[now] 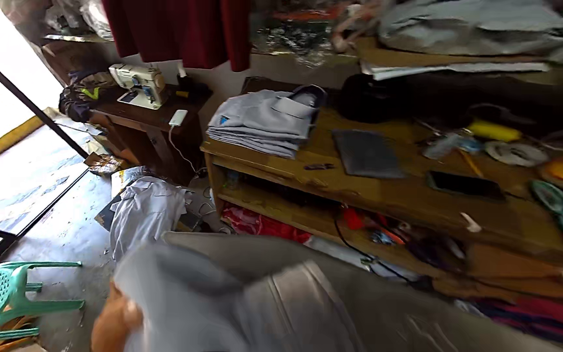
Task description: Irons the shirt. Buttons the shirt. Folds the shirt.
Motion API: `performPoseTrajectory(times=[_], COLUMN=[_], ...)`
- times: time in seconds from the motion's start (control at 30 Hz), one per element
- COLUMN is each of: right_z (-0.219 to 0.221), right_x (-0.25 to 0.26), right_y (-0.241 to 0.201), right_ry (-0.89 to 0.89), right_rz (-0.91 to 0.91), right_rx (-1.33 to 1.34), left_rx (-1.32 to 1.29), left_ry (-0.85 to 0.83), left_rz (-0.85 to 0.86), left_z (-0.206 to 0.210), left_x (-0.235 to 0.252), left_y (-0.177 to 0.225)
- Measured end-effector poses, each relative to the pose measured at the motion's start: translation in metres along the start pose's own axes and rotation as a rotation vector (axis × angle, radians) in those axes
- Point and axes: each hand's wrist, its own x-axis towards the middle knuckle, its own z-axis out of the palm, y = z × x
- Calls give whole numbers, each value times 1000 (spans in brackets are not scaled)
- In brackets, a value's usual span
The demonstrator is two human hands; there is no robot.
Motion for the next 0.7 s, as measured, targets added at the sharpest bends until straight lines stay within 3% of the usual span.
performPoseTrajectory(times=[0.03, 0.1, 0.2, 0.3, 0.37, 0.4, 0.47, 0.53, 0.6, 0.63, 0.7], right_z=[-35, -106, -166, -188, -179, -167, -128, -76, -27, -7, 18], right_x=[-33, -94, -143, -132, -124, -123, -125, -125, -124, -124, -125], right_y=[8, 5, -32, -7, 32, 52, 88, 116, 138, 145, 147], right_ry=[42, 194, 615, 868, 813, 764, 653, 531, 400, 348, 273], right_rz=[-169, -316, -260, -42, 91, 117, 148, 174, 223, 234, 265], right_rx=[16, -18, -270, -669, -780, -787, -728, -663, -626, -631, -614], left_rx=[104, 311, 528, 1119, 1401, 1511, 1596, 1578, 1519, 1495, 1485], left_ry=[193, 293, 126, -195, -424, -434, -282, -147, -194, -266, -413], left_rz=[-62, -96, -309, -623, -861, -901, -770, -460, -232, -223, -370], left_z=[42, 81, 59, 17, 11, 16, 37, 70, 105, 121, 145], left_x=[17, 43, 38, 4, -18, -26, -33, -28, -13, -4, 15], left_y=[21, 15, -61, -137, -160, -164, -164, -170, -192, -208, -242])
